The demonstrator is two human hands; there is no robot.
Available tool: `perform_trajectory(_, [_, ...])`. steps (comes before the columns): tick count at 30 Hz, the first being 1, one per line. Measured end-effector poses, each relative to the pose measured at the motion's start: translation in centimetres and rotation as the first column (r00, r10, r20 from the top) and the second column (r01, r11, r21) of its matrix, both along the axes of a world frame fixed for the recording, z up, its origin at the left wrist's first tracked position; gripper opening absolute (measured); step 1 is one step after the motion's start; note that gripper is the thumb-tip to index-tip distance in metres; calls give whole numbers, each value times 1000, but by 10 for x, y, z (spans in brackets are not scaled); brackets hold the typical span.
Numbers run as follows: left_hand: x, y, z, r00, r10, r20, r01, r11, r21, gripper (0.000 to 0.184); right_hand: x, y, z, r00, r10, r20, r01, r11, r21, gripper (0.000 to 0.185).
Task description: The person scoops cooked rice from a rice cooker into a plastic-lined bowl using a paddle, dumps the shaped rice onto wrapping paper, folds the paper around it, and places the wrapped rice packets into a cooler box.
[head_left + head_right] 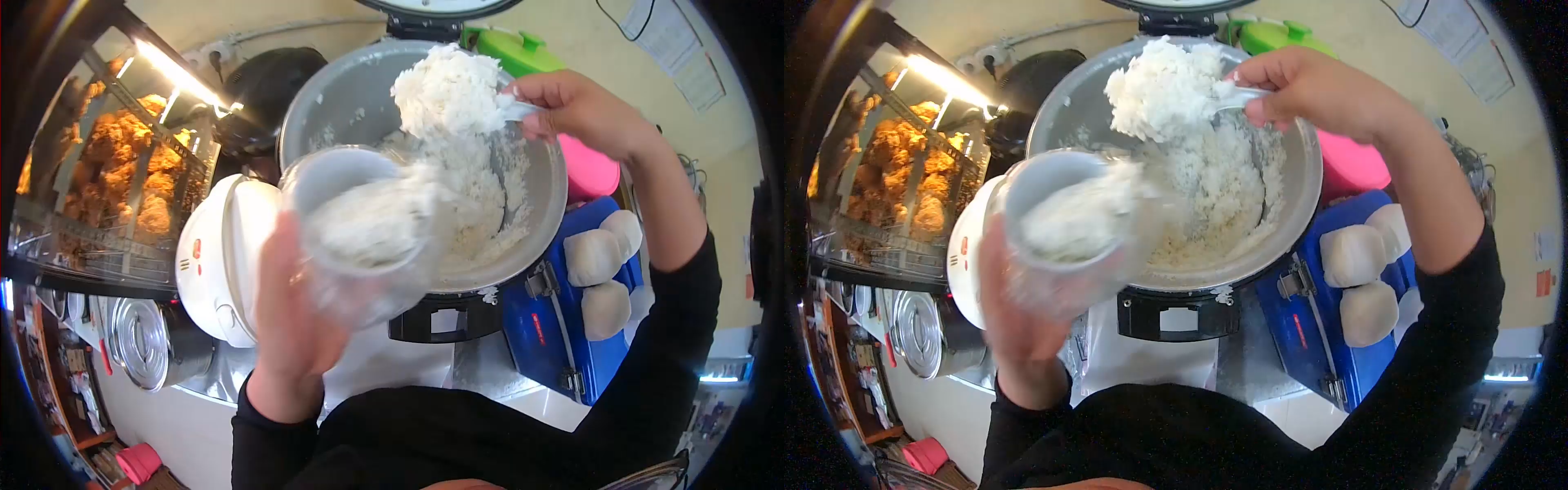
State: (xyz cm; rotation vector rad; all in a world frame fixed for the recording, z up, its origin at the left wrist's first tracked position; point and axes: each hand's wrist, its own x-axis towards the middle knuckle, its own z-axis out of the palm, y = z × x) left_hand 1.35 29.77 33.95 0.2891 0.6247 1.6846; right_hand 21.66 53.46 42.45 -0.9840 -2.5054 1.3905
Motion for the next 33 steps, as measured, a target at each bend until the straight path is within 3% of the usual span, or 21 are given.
perform_trajectory(2, [18, 25, 3, 992, -118, -43, 120, 992, 32, 58, 1, -32, 7, 995, -102, -15, 102, 994, 27, 28])
perform_trajectory(3, [26, 33, 7, 996, -84, -44, 85, 996, 35, 57, 3, -47, 8, 988, -153, -23, 154, 987, 37, 29])
perform_trajectory(5, [38, 45, 12, 999, -20, -42, 22, 999, 36, 56, 12, -66, -18, 989, -58, -139, 107, 918, 381, 33])
perform_trajectory(6, [39, 48, 10, 998, -36, -52, 38, 999, 38, 54, 14, -74, -21, 997, 63, -42, -14, 700, 714, 45])
perform_trajectory(9, [48, 47, 13, 992, -6, -123, 10, 1000, 29, 54, 20, -96, -28, 993, 115, -10, -40, 427, 904, 57])
perform_trajectory(10, [49, 47, 13, 991, -5, -136, 9, 1000, 29, 53, 24, -98, -29, 986, 161, 35, -83, 305, 949, 59])
perform_trajectory(15, [48, 42, 16, 973, 2, -233, -3, 1000, -6, 52, 28, -112, -26, 968, 155, 198, -231, 239, 943, 58])
perform_trajectory(19, [47, 46, 9, 922, 115, -370, -81, 991, 107, 52, 28, -112, -23, 939, 174, 297, -324, 160, 932, 56])
perform_trajectory(22, [47, 50, 6, 915, 159, -370, -106, 981, 161, 53, 27, -107, -31, 961, 184, 204, -249, 265, 932, 55])
perform_trajectory(25, [41, 51, 3, 962, 87, -257, -55, 990, 129, 56, 27, -93, -29, 980, 187, -69, -52, 574, 817, 50])
perform_trajectory(27, [35, 53, -8, 973, 89, -215, -62, 990, 128, 59, 30, -84, -21, 954, 89, -286, 102, 800, 591, 48])
perform_trajectory(29, [35, 48, 1, 980, 64, -191, -42, 992, 118, 61, 30, -83, -19, 920, 56, -388, 101, 923, 372, 48])
perform_trajectory(30, [35, 46, 4, 983, 53, -177, -33, 993, 112, 62, 29, -87, -20, 912, 91, -400, 35, 955, 296, 49])
perform_trajectory(32, [33, 45, 3, 987, 5, -162, 20, 988, 152, 62, 24, -94, -29, 891, 171, -421, -34, 949, 314, 50])
perform_trajectory(33, [32, 45, 3, 988, -22, -156, 49, 984, 171, 62, 18, -95, -42, 879, 217, -424, -29, 913, 406, 50])
